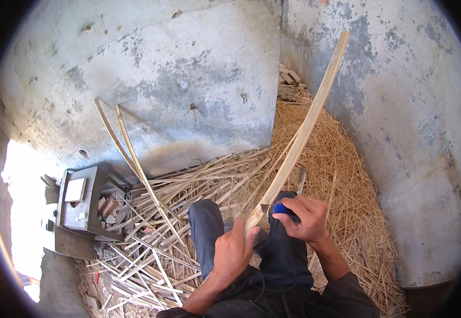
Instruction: The person sits on a straw-covered floor and uses a large knife to split a long bamboo pole into thin strips. They hold the bamboo vertically and strike it with the knife to separate the layers. Later, they use a smaller blue-handled knife to shave and smooth the edges of the resulting strips.
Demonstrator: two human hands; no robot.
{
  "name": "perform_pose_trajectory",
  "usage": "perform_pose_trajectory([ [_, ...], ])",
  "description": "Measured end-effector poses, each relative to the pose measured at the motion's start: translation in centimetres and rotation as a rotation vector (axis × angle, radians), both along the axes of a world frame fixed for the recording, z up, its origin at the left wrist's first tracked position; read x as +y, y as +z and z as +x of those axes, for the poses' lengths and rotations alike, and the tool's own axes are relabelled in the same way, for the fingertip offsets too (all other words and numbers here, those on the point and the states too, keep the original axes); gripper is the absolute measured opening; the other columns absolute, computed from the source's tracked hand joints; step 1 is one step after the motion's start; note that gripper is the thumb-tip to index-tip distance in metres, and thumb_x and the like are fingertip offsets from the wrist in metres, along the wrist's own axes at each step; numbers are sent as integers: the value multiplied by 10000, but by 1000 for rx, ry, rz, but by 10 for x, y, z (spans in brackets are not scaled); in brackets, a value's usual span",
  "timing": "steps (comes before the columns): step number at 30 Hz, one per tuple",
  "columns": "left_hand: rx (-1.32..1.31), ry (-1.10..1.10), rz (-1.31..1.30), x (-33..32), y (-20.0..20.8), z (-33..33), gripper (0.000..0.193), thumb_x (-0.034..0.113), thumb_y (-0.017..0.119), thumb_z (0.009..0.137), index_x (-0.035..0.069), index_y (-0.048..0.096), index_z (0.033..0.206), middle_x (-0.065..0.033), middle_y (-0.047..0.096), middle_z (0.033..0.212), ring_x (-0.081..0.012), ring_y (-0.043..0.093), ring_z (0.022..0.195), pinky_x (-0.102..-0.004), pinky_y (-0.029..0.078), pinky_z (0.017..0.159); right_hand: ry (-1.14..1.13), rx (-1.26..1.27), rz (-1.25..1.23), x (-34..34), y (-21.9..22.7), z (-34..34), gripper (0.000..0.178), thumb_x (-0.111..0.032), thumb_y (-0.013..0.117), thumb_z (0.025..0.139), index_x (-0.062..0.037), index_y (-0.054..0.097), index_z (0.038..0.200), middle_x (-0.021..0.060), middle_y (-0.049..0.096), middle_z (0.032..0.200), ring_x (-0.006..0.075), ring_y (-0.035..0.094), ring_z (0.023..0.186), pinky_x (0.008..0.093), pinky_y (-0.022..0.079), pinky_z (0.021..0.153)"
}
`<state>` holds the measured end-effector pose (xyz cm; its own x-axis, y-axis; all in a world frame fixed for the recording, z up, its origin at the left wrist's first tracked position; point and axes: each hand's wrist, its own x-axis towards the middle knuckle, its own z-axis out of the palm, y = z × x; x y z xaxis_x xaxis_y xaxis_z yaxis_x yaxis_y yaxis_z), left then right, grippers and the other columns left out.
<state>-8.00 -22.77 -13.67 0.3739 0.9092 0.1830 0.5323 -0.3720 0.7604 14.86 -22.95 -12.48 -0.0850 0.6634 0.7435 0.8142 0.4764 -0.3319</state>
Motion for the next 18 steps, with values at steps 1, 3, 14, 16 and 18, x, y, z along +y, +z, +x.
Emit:
perform_pose_trajectory([
  [1,9,1,-1,1,0,-1,365,365,583,1104,5,520,1093,-243,632,662,-497,652,647,-569,482,565,-6,28,7,1,-2,0,290,-351,849,890,-78,770,950,46,668,719,231,625,539,346,465,495],
  [3,25,1,-4,1,-2,-3,355,355,585,1103,7,521,1084,-240,630,659,-495,651,644,-569,479,563,-18,83,20,5,-9,2,295,-340,853,889,-64,768,949,63,704,753,244,661,565,346,499,516],
  [14,154,-21,-146,-31,-34,-38,329,335,581,1103,26,511,1011,-242,654,683,-509,654,672,-598,477,590,-290,229,-60,62,-13,96,472,-469,745,997,-2,788,1041,106,735,761,216,688,631,342,503,567],
  [16,181,-29,-194,-37,-40,-44,331,338,576,1105,27,513,1009,-247,653,686,-510,656,677,-601,478,597,-368,217,-102,75,-9,116,500,-493,729,1001,0,793,1056,104,726,736,200,662,613,352,485,560],
  [18,183,-32,-230,-45,-43,-51,325,323,573,1107,22,518,999,-257,635,683,-520,644,680,-600,466,597,-424,223,-127,88,-7,135,506,-502,717,1007,-5,796,1058,99,706,708,193,635,595,361,468,554],
])
